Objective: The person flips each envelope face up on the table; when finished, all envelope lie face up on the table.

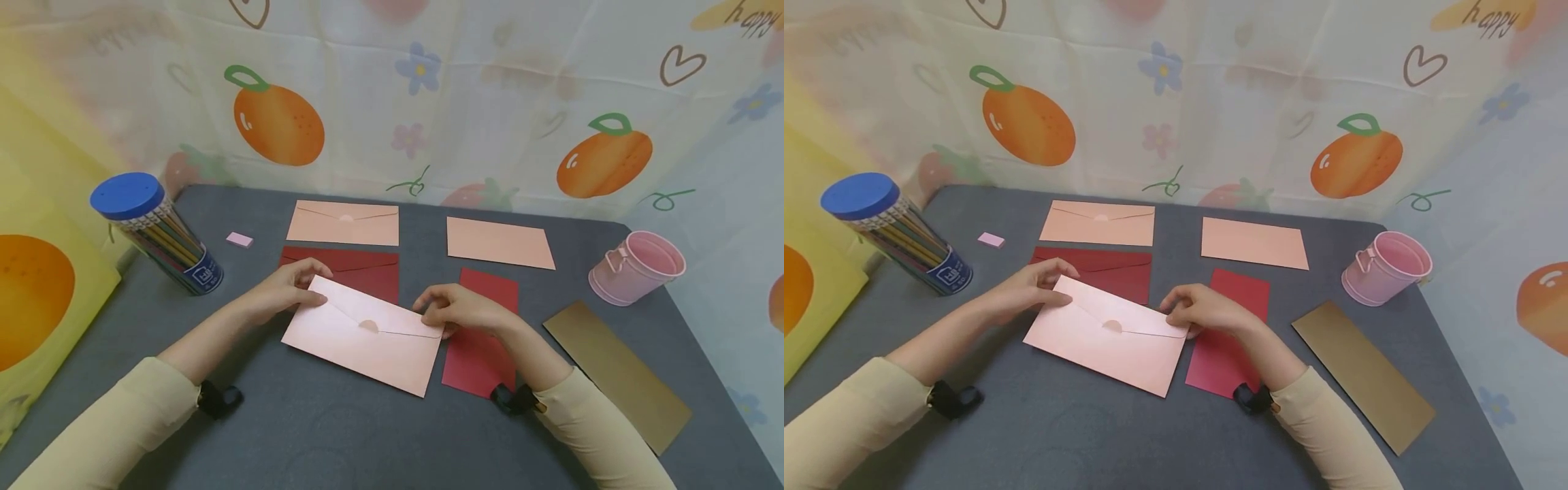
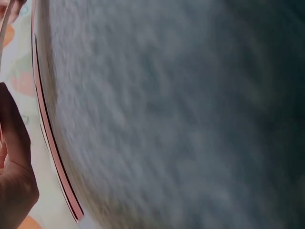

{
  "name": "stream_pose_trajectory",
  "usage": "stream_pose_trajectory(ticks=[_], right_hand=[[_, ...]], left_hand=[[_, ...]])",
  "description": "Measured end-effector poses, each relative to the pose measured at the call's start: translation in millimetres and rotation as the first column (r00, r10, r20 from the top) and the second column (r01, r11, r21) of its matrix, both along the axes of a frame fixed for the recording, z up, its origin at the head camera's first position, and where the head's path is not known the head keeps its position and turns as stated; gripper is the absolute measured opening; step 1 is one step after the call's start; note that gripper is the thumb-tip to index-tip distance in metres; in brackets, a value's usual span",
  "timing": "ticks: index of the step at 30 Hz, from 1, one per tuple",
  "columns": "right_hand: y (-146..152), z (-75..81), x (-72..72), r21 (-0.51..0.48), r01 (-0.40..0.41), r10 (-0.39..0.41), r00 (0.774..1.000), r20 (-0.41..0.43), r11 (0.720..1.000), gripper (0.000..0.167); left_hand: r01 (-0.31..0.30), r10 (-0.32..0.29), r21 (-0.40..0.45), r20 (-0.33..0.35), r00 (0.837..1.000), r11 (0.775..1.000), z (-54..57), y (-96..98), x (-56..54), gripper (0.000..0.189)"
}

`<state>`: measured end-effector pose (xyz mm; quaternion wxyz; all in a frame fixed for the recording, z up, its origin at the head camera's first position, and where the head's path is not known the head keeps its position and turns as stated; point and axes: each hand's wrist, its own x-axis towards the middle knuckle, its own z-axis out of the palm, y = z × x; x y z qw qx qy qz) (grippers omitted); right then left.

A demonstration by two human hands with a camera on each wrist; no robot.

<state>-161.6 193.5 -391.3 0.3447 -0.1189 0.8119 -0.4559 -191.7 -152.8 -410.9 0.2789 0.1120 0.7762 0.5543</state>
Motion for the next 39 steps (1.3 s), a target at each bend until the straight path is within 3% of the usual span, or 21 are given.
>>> stream_pose_trajectory(ticks=[3,7,11,15,23,30,39], right_hand=[[2,-0.6,-1.0,-0.004,-0.013,0.013,1.0,0.014,1.0,0.033],[-1,1.1,-1.8,-0.004,-0.006,0.006,1.0,0.023,1.0,0.03],[-9,1.2,-3.9,0.013,0.015,-0.015,1.0,0.011,1.0,0.029],[-19,-0.9,-7.1,0.03,0.029,-0.029,1.0,-0.006,0.999,0.028],[-41,-4.2,-10.2,0.067,0.044,-0.038,0.996,-0.076,0.997,0.022],[-49,-4.5,-12.7,0.105,0.06,-0.045,0.989,-0.139,0.993,0.019],[-52,-12.5,-10.1,0.146,0.042,0.0,0.961,-0.277,0.988,0.019]], left_hand=[[0.012,-0.012,-0.048,-0.007,1.0,0.999,0.8,-7.2,-1.3,0.036],[0.076,-0.077,-0.14,-0.004,0.997,0.987,4.2,-17.1,-3.4,0.03],[0.159,-0.162,-0.264,0.01,0.987,0.951,11.1,-25.6,-4.9,0.026],[0.197,-0.212,-0.361,-0.002,0.977,0.912,18.3,-30.7,-6.5,0.024],[0.202,-0.243,-0.49,-0.022,0.97,0.848,31.4,-38.4,-10.9,0.025],[0.204,-0.263,-0.524,-0.04,0.964,0.827,31.2,-44.1,-11.8,0.027],[0.175,-0.28,-0.563,-0.104,0.954,0.808,28.2,-42.8,-8.7,0.025]])
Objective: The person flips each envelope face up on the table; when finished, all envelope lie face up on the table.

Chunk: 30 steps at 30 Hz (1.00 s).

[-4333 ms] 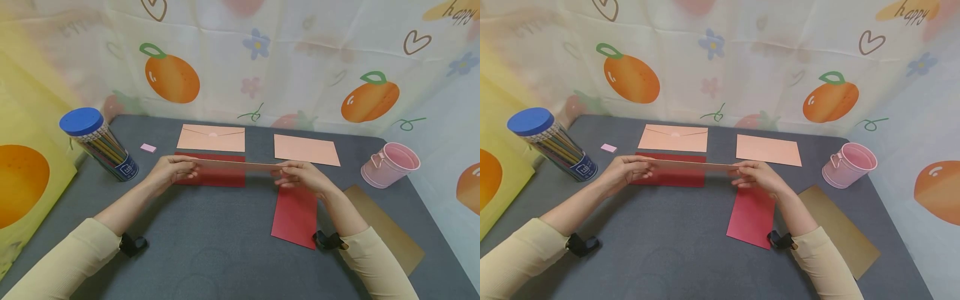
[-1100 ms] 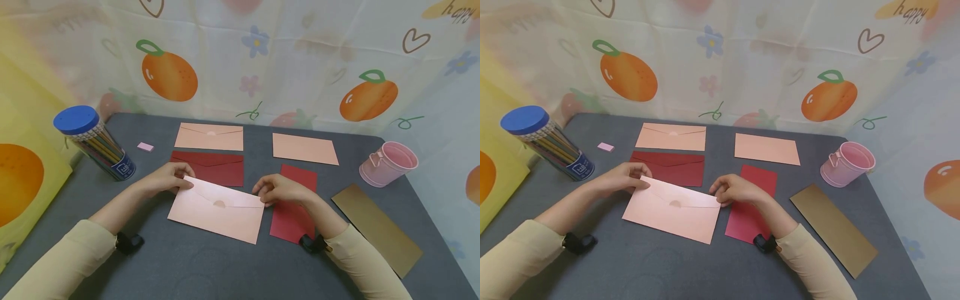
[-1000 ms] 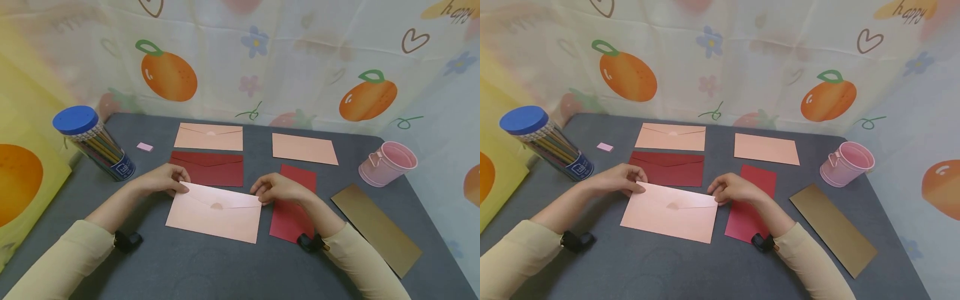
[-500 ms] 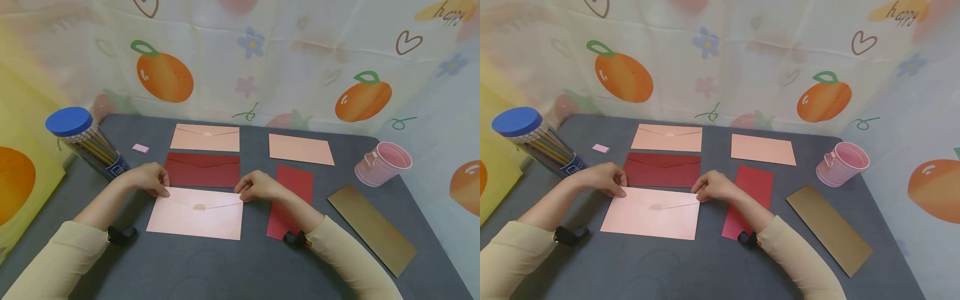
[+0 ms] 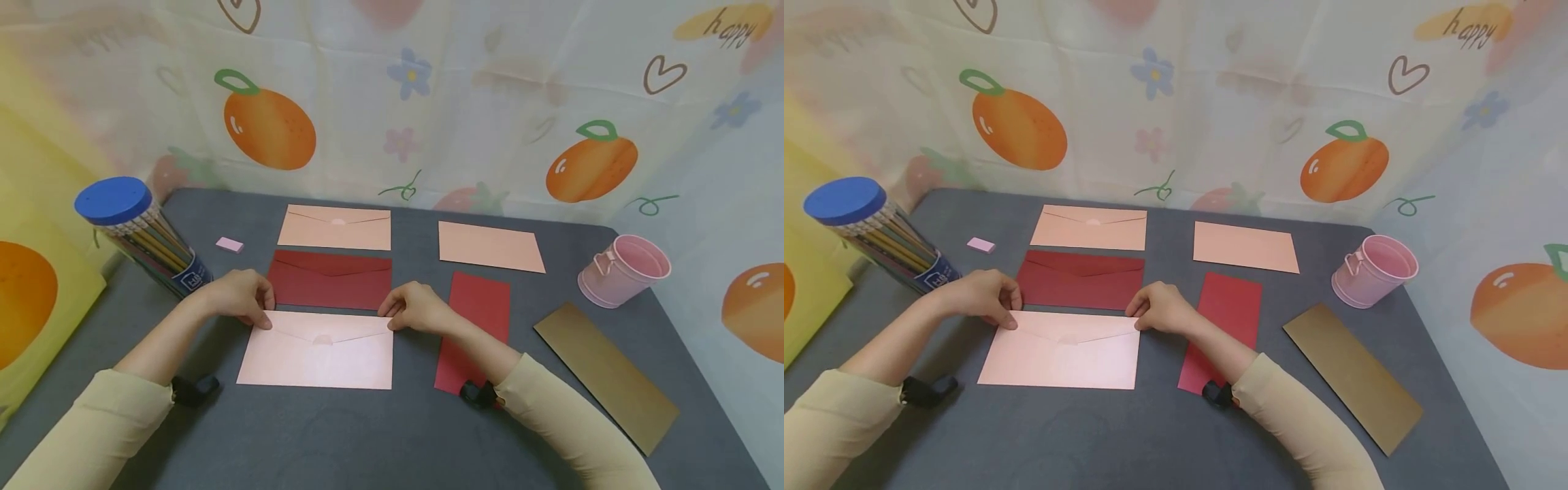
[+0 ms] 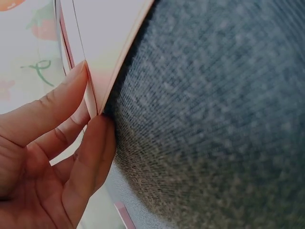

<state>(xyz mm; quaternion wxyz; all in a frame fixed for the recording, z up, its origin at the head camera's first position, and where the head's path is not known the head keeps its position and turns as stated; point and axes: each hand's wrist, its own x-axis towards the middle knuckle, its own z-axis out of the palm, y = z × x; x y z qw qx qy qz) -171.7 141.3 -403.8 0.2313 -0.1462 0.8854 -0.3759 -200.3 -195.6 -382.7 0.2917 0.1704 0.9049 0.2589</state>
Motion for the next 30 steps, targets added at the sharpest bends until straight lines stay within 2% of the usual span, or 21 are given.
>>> stream_pose_trajectory(ticks=[10,23,30], right_hand=[[-4.8,0.3,3.2,0.025,0.013,-0.011,0.999,-0.044,1.0,0.018],[-6.8,-2.9,3.8,0.038,-0.008,0.011,0.996,-0.083,0.999,0.014],[-7.0,-3.2,4.3,0.041,-0.014,0.018,0.995,-0.1,0.999,0.015]], left_hand=[[0.005,-0.006,-0.026,-0.064,0.998,1.0,1.5,-2.3,1.5,0.026],[-0.012,0.01,-0.032,-0.076,0.997,0.999,-0.8,-2.9,4.3,0.025],[-0.03,0.026,-0.035,-0.118,0.993,0.999,-0.6,-0.9,8.5,0.025]])
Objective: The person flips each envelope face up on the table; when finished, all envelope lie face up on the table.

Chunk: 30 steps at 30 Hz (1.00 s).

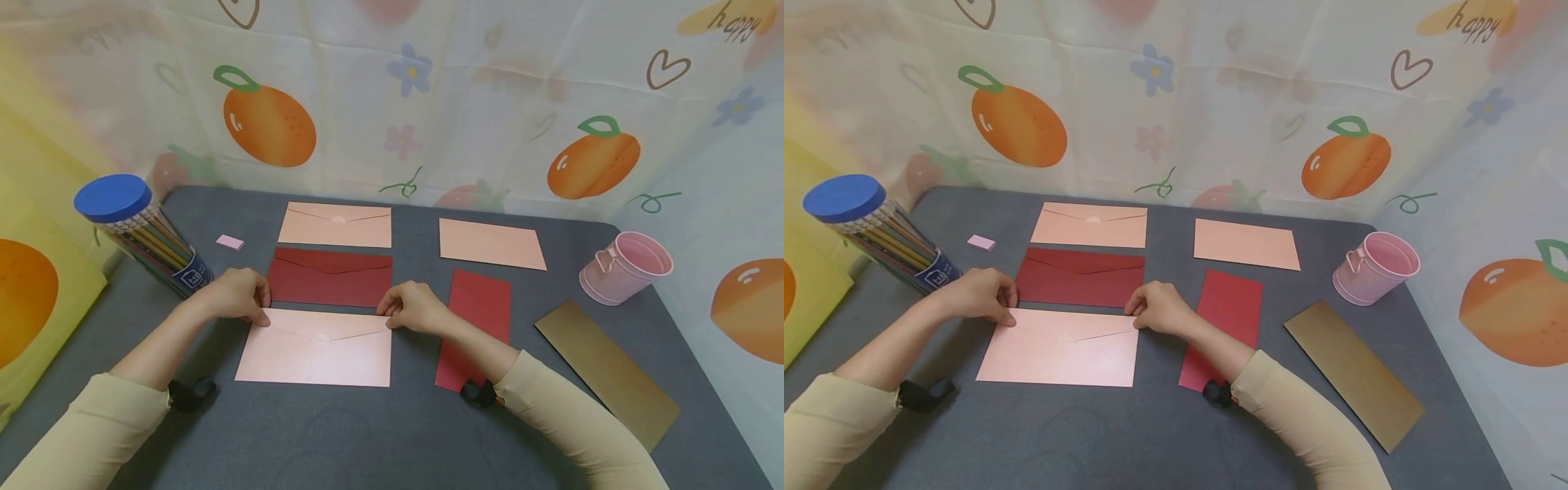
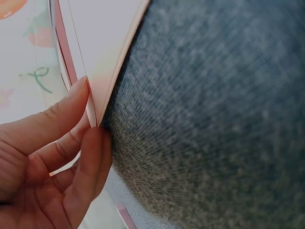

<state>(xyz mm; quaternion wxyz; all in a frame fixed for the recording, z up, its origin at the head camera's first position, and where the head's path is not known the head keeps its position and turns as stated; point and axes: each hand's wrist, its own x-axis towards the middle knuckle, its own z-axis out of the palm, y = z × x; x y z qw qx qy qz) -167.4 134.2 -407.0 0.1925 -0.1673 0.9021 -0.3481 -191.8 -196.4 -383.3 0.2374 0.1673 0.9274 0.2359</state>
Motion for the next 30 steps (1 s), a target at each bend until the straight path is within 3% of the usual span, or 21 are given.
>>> stream_pose_trajectory(ticks=[9,17,22,26,30], right_hand=[[-2,1.2,-0.1,-0.009,-0.004,0.004,1.0,0.004,1.0,0.013],[5,10.9,-3.9,-0.033,0.022,-0.02,0.998,0.063,0.999,0.015],[16,21.4,-9.2,-0.065,0.067,-0.06,0.992,0.112,0.996,0.018],[28,33.4,-14.8,-0.085,0.105,-0.096,0.99,0.106,0.991,0.022],[43,43.8,-19.8,-0.097,0.139,-0.132,0.988,0.077,0.986,0.026]], left_hand=[[-0.07,0.067,-0.051,-0.063,0.996,0.996,2.5,2.4,6.9,0.023],[-0.073,0.065,-0.072,-0.106,0.992,0.995,6.4,9.5,10.3,0.024],[-0.095,0.092,-0.016,-0.155,0.984,0.995,9.8,19.3,7.1,0.021],[-0.103,0.115,0.068,-0.195,0.974,0.992,15.1,30.0,1.7,0.016],[-0.111,0.141,0.173,-0.168,0.976,0.979,19.6,43.6,-2.7,0.016]])
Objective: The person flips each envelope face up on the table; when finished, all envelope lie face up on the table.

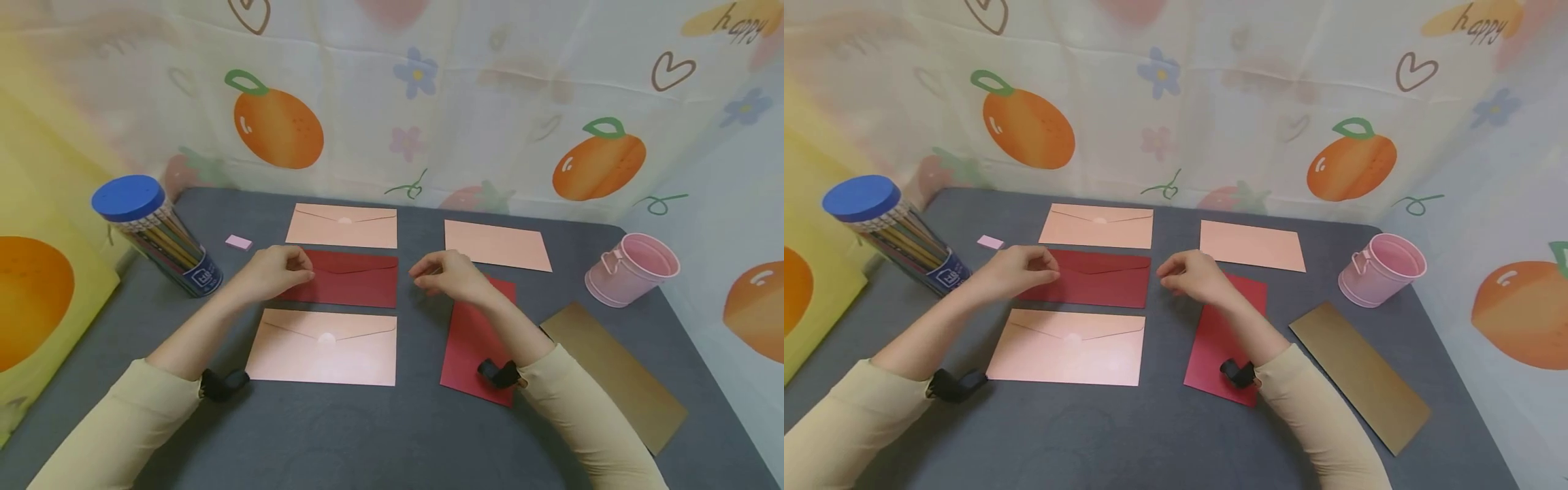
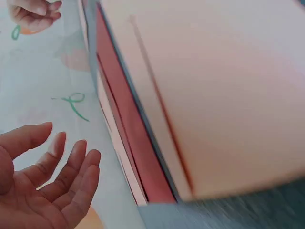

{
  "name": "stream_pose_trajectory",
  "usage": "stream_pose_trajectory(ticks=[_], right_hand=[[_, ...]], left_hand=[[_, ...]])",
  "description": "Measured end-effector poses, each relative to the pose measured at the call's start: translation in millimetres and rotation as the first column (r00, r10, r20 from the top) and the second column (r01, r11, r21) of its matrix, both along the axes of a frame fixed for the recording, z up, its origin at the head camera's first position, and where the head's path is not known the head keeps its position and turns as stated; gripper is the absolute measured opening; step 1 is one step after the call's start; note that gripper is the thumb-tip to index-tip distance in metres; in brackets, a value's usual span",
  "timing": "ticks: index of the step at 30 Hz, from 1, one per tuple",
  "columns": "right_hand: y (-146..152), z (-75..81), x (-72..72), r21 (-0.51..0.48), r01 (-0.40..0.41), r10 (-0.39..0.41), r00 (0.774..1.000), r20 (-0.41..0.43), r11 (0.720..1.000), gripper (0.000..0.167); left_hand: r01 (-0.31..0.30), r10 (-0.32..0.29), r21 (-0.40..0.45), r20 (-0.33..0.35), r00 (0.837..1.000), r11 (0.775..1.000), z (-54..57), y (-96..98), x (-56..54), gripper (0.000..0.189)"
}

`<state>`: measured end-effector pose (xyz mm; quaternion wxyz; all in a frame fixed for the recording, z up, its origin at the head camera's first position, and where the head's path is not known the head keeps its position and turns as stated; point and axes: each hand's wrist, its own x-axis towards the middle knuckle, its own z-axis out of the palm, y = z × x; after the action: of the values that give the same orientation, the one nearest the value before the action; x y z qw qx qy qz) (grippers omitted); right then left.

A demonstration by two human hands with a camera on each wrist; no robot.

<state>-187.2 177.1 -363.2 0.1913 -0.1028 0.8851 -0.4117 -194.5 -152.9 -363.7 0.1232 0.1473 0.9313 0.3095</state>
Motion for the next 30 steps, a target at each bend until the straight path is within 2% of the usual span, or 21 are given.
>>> stream_pose_trajectory(ticks=[5,9,16,20,25,30], right_hand=[[24,9.7,-6.8,-0.034,0.078,-0.079,0.997,-0.02,0.996,0.029],[47,15.6,-13.5,-0.069,0.142,-0.144,0.989,-0.029,0.987,0.03],[85,18.5,-25.6,-0.138,0.252,-0.251,0.968,0.02,0.958,0.038],[106,15.6,-31.1,-0.12,0.313,-0.312,0.95,0.021,0.942,0.042],[133,8.8,-38.4,-0.099,0.398,-0.396,0.917,0.043,0.912,0.049],[152,2.5,-44.7,-0.105,0.458,-0.454,0.889,0.064,0.883,0.05]], left_hand=[[-0.022,0.006,0.158,0.106,0.994,0.987,1.6,25.4,-10.4,0.025],[-0.058,-0.011,0.312,0.216,0.976,0.948,1.7,52.5,-20.7,0.033],[-0.173,-0.035,0.504,0.377,0.925,0.846,-0.4,100.8,-36.9,0.043],[-0.24,-0.065,0.584,0.453,0.889,0.775,-2.2,128.0,-43.0,0.045],[-0.342,-0.081,0.643,0.534,0.841,0.686,-7.4,159.2,-49.4,0.048],[-0.437,-0.057,0.658,0.588,0.807,0.614,-15.1,183.1,-54.0,0.047]])
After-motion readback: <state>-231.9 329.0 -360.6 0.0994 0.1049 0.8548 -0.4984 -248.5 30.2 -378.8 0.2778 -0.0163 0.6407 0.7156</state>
